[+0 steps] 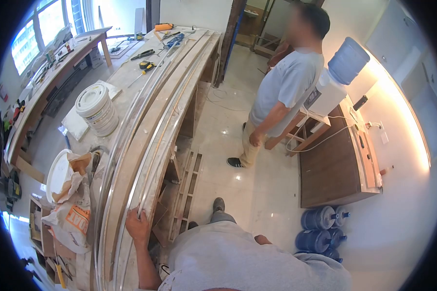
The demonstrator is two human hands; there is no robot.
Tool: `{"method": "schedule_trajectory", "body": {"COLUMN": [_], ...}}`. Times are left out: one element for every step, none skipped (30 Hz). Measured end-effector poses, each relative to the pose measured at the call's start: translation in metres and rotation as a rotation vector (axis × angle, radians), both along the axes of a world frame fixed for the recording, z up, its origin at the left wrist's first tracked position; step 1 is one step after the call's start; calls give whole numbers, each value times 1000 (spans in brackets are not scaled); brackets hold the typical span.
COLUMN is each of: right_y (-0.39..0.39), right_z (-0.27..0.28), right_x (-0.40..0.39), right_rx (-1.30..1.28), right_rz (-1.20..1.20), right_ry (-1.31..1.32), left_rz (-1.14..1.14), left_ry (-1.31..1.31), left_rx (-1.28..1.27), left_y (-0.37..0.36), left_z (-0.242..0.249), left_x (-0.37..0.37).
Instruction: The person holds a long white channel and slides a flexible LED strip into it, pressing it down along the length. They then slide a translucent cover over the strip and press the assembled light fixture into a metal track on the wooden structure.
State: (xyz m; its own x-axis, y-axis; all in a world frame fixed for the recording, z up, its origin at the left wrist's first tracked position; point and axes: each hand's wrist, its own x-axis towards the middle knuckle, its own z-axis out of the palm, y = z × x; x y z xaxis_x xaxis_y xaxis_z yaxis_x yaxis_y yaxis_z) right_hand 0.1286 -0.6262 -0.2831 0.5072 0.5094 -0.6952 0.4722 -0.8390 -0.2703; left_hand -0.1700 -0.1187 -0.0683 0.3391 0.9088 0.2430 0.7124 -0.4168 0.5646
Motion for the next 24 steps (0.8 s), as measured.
{"method": "schedule_trajectory", "body": {"right_y": [2,5,7,13,21,27,36,40,46,46,45,45,37,36,34,36,37,38,39,39,40,40,40,41], "right_z": [-1,-1,-1,1,6,12,29,35,40,37,35,31,12,7,3,5,7,10,12,14,16,15,14,13], "right_x": [2,3,4,7,10,13,12,13,13,15,16,16,17,16,16,12,9,7,3,1,0,0,0,2], "right_rx": [8,21,23,55,87,89,170,251,251,243,235,234,221,209,209,142,76,78,121,164,165,153,141,141], "right_rz": [6,11,11,82,154,154,214,274,276,293,310,312,226,139,142,58,-26,-23,-46,-70,-69,-47,-26,-26], "right_ry": [0,2,2,-42,-87,-88,-57,-25,-25,-13,-1,-1,11,23,23,31,39,38,9,-20,-20,3,25,26], "left_rz": [-1,3,7,7,11,16,17,14,11,14,17,21,24,29,34,36,36,36,38,36,33,33,34,35], "left_ry": [0,5,8,8,17,25,24,27,31,31,42,54,54,66,77,76,76,77,76,79,82,82,84,85], "left_rx": [2,-4,-9,-8,-22,-36,-34,-44,-54,-54,-30,-5,-6,6,20,20,50,80,81,70,59,59,72,85], "left_y": [0,1,2,2,1,1,2,3,3,3,2,2,0,-1,-2,-3,-3,-3,-3,-3,-3,-3,-2,-1], "left_z": [-2,-4,-5,-4,-3,-3,-3,-4,-5,-7,-9,-10,-9,-7,-5,-3,-1,0,1,2,2,-1,-6,-10], "left_x": [0,-1,-2,-1,-1,-1,-1,-1,-2,-2,-1,-1,-1,0,1,2,3,3,3,4,3,3,1,1]}}
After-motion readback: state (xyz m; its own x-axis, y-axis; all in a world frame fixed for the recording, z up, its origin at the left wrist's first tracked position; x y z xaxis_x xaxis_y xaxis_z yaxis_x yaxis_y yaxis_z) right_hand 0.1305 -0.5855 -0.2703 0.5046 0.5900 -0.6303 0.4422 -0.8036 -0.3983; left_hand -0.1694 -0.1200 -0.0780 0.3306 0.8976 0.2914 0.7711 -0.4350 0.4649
